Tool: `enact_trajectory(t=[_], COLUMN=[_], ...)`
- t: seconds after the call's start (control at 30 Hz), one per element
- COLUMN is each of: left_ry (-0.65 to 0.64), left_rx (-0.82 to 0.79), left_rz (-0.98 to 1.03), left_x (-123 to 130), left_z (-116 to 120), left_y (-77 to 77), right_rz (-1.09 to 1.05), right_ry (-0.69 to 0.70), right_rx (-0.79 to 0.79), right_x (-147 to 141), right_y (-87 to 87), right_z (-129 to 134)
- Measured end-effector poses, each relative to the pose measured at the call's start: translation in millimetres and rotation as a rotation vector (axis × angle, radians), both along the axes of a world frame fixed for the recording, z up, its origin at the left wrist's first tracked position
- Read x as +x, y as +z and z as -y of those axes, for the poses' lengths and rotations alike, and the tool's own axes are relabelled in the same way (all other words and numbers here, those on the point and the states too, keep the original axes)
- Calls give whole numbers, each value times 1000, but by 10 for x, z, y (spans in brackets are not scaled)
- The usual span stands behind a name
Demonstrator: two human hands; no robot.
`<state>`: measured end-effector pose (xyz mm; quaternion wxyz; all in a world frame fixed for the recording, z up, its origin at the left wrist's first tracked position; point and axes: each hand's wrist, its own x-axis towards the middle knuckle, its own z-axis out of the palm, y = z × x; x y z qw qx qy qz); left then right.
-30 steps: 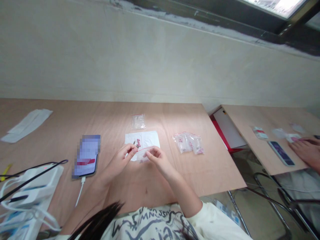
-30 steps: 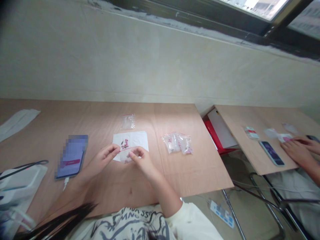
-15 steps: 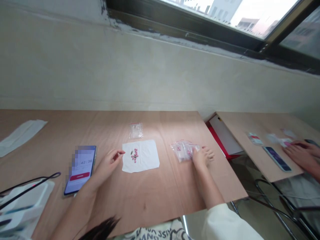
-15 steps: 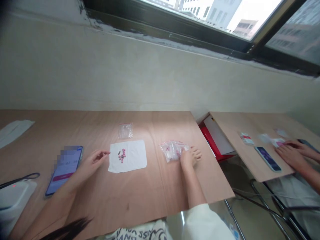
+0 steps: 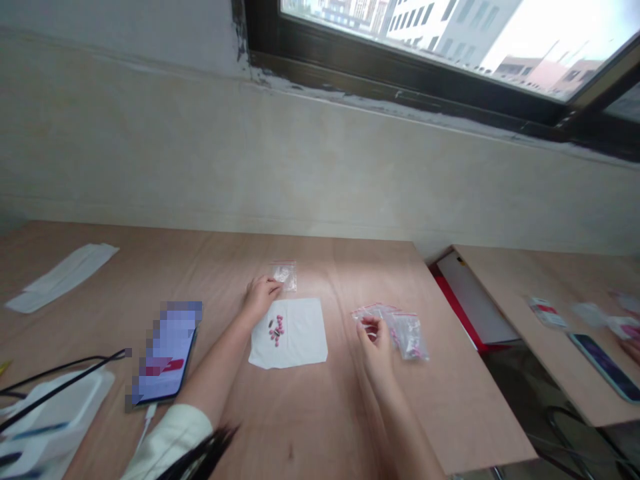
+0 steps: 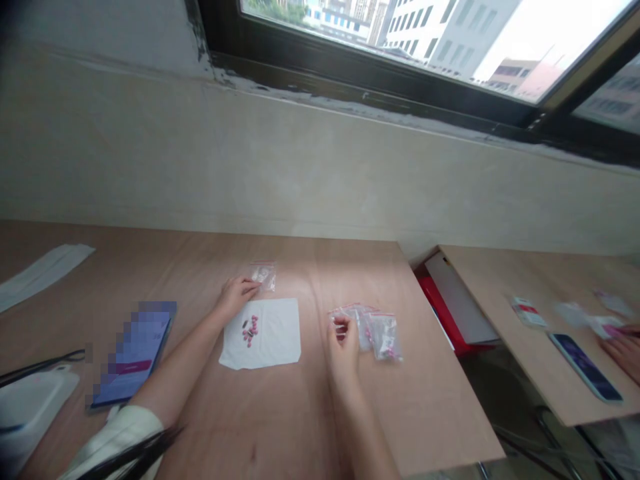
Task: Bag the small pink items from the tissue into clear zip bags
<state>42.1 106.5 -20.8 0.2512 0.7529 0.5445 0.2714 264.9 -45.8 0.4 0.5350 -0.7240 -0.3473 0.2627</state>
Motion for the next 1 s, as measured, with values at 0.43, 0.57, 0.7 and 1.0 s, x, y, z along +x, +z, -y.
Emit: enact_trajectory(t=[0.43, 0.57, 0.7, 1.0], left_ry=[-404, -241, -161, -288], left_rx=[-207, -432, -526, -572], left_rz=[250, 403, 474, 537], left_x=[-371, -384, -357, -366], left_z=[1358, 1388, 1359, 1344], left_y=[669, 772, 770, 748], right_rz=[-525, -155, 122, -86], right_ry=[573, 574, 650, 635], right_rx=[10, 167, 164, -34], right_x=[-1047, -1173, -1180, -1088], right_y=[306, 232, 240, 532], right_z=[57, 292, 435, 333])
